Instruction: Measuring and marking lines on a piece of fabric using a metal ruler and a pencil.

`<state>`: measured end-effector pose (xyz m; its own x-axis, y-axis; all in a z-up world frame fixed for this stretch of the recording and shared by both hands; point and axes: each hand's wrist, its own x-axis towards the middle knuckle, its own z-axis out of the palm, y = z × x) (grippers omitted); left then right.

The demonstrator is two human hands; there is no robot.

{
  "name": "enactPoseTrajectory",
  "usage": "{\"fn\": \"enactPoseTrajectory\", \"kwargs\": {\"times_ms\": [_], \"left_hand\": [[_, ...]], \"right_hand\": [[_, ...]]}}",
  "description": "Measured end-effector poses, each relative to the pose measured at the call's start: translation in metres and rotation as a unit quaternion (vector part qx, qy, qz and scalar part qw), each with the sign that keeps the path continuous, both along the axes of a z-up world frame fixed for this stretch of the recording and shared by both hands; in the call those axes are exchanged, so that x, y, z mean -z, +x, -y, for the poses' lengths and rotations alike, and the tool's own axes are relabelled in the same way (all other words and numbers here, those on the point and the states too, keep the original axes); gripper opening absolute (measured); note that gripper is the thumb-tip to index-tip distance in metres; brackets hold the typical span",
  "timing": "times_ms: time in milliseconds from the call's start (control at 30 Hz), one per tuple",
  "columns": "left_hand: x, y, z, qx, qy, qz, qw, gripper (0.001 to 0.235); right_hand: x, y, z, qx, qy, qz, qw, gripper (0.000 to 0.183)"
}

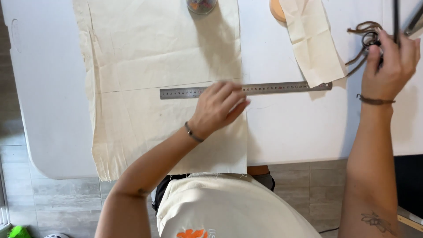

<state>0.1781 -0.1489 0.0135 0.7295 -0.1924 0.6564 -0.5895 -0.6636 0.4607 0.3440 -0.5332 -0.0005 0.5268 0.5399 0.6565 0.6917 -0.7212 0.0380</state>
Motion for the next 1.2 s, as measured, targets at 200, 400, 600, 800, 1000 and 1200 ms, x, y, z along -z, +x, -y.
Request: {"fn": "enactPoseTrajectory", "kwargs": {"times_ms": [200, 400, 600, 800, 1000, 1200], "left_hand": [[0.020, -0.079, -0.015, 0.055, 0.168, -0.061, 0.982, 0.026], [0.049, -0.090, -0.011, -0.059, 0.107, -0.058, 0.991, 0.030], [0.040, -0.087, -0.015, -0.172, 0.146, -0.114, 0.967, 0.060], [0.038, -0.081, -0.007, -0.069, 0.167, -0.160, 0.971, 0.077], [0.046, -0.083, 0.023, 0.011, 0.160, -0.149, 0.976, 0.084], [0.065, -0.066, 0.023, -0.065, 0.117, -0.114, 0.984, 0.050]], "right_hand": [[-0.013, -0.088, -0.141, -0.102, 0.087, -0.066, 0.989, 0.039], [0.030, -0.095, -0.177, -0.186, 0.128, -0.270, 0.936, 0.026], [0.030, -0.068, -0.121, -0.170, 0.127, -0.285, 0.935, 0.017], [0.034, -0.062, -0.092, -0.140, 0.132, -0.322, 0.927, 0.020], [0.022, -0.077, -0.148, -0.176, 0.143, -0.325, 0.918, 0.022], [0.016, -0.086, -0.185, -0.174, 0.173, -0.411, 0.878, 0.031]]}}
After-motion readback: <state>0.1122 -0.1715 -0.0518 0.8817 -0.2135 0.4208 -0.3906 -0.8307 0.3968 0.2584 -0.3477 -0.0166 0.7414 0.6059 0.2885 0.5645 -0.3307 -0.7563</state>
